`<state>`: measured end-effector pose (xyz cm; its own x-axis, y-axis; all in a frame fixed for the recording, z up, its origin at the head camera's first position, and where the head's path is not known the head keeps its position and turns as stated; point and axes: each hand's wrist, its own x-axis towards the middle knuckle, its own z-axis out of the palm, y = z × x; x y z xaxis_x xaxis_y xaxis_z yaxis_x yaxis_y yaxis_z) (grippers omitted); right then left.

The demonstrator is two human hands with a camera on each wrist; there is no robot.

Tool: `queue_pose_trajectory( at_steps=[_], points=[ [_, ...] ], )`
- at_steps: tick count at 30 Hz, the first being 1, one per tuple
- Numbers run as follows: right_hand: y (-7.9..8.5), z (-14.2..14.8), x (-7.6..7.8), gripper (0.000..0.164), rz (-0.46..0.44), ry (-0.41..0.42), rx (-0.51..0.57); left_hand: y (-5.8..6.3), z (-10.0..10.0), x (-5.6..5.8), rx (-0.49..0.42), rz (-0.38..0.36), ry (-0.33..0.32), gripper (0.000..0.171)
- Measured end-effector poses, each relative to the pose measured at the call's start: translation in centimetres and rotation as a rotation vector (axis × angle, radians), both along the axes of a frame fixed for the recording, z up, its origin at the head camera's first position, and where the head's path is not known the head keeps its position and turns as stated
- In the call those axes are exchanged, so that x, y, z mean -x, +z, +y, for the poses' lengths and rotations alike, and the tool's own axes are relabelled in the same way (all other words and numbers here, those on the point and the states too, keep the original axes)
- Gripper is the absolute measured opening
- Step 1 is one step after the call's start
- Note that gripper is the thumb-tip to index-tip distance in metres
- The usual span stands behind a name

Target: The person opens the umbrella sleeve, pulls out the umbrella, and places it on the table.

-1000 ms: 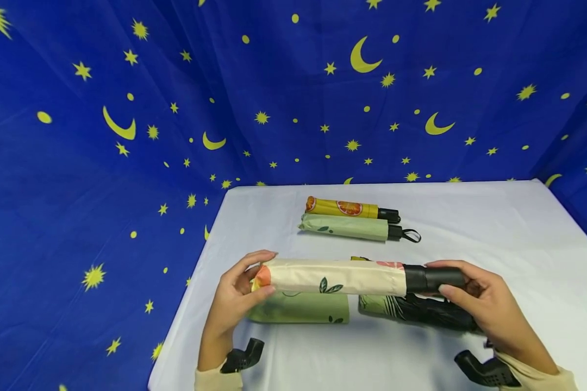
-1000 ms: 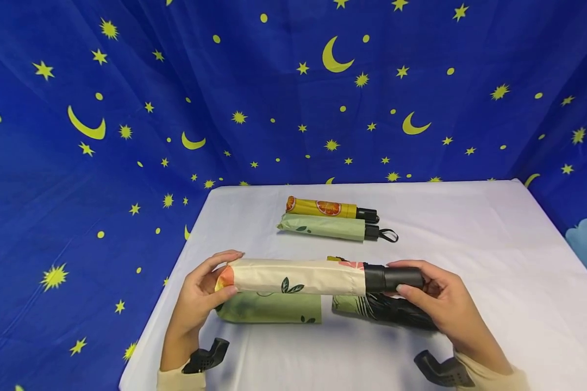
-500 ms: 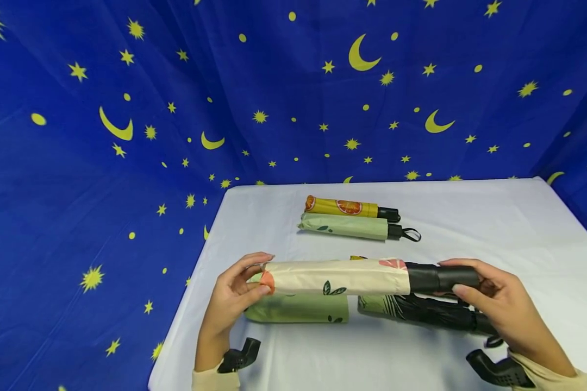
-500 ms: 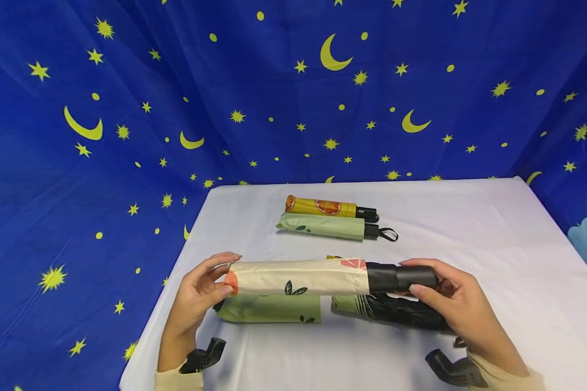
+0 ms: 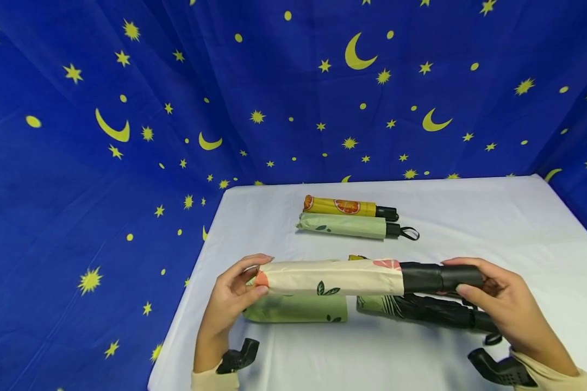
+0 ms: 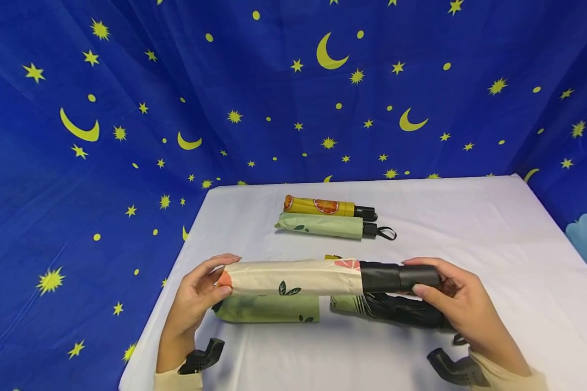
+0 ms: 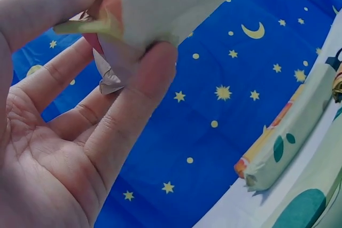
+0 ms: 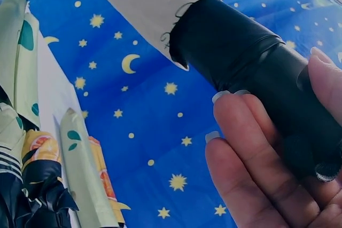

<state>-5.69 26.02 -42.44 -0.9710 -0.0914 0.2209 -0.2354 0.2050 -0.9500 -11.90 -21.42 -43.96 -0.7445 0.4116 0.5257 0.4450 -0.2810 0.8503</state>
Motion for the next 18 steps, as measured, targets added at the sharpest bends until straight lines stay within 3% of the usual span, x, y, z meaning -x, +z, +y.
queue_pose_trajectory(
  at_steps=[10, 18],
  points=[
    [-0.10, 0.20, 0.26, 0.036, 0.026, 0.001, 0.044, 0.10, -0.29, 0.18, -0.034, -0.049, -0.059, 0.053],
    [-0.14, 0.37, 0.15, 0.035, 0.024, -0.020, 0.018, 0.21, -0.45, 0.18, -0.028, -0.015, 0.043, 0.045]
  ],
)
